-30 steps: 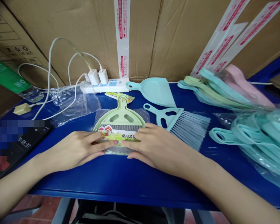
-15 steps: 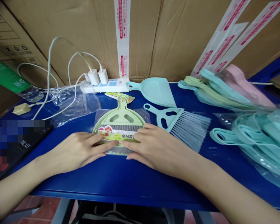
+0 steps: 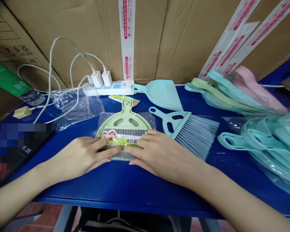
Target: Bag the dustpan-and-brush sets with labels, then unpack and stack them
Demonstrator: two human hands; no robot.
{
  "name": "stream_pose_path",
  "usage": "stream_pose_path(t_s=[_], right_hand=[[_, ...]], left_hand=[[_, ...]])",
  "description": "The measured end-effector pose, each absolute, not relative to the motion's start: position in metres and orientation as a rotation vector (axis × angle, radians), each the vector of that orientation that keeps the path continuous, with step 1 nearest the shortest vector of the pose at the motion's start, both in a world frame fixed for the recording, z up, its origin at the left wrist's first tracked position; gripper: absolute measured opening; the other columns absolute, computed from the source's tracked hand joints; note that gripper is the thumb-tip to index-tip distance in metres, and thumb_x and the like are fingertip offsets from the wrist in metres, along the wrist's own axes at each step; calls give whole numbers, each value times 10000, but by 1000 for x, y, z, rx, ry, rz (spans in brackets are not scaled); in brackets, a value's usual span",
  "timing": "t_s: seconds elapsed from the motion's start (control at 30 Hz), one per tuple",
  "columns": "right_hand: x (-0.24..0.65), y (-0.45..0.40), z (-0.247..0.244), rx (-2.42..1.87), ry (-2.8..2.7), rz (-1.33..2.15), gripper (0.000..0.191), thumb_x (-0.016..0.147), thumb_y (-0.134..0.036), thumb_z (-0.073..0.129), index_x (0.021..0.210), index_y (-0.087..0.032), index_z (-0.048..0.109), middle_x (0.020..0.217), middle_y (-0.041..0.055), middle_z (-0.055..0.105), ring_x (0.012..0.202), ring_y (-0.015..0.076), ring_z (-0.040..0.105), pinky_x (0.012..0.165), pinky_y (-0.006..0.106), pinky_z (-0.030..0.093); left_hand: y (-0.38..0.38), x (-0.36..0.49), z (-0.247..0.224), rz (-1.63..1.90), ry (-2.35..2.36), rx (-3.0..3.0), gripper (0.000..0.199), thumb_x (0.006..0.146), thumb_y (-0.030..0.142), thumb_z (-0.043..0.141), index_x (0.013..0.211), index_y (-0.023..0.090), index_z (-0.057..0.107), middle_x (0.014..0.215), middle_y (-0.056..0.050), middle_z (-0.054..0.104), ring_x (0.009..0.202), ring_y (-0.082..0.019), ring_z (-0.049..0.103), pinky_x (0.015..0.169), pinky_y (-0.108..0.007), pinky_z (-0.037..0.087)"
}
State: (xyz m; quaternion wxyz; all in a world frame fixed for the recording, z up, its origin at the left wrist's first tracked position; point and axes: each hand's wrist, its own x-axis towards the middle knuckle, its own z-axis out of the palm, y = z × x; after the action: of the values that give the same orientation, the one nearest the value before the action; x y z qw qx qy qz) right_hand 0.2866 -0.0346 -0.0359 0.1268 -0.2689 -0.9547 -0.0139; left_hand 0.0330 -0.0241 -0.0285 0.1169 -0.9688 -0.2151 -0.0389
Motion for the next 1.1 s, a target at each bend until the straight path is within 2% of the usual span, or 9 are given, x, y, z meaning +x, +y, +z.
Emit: stream_pose_path(t_s=[0.13,0.3,0.6,0.8,1.1], right_hand=[[284,-36,-38,-769,-2751,-91,432,1066,-309,265,1078,-177,676,812,29,705,746,187,634,719,348,437],[283,-35,-38,-769,-2734,-117,411,1062,-279,282,1051,-182,682,804,23,707,740,187,636,709,346,436],[286,-35,-35,-782,-2746,-91,368,1035,-199,334,1053,-199,702,777,18,708,718,188,624,705,337,432],[286,-35,-31,-772,-2735,-43,427,1037,-181,293,1015,-189,719,717,23,687,645,181,599,639,323,414],[292,-36,-27,-868,-2751,63,279,962,-157,464,911,-230,728,751,18,723,668,184,630,661,323,437]], left_hand=[[-26,35,-28,-105,-627,-2814,256,948,286,565,1192,207,561,761,20,635,563,-156,626,483,-279,451],[-26,35,-27,-100,-628,-2807,253,953,266,556,1200,208,562,785,11,663,592,-158,646,503,-272,460],[-21,27,-24,-123,-637,-2885,276,1026,254,377,1210,203,577,894,-5,714,641,-159,680,561,-291,509],[-20,25,-24,-125,-636,-2908,300,1033,253,356,1213,204,591,880,-6,728,654,-161,688,560,-285,503],[-14,18,-18,-144,-611,-2974,370,1053,274,289,1178,203,631,843,-4,732,675,-137,682,587,-259,478]])
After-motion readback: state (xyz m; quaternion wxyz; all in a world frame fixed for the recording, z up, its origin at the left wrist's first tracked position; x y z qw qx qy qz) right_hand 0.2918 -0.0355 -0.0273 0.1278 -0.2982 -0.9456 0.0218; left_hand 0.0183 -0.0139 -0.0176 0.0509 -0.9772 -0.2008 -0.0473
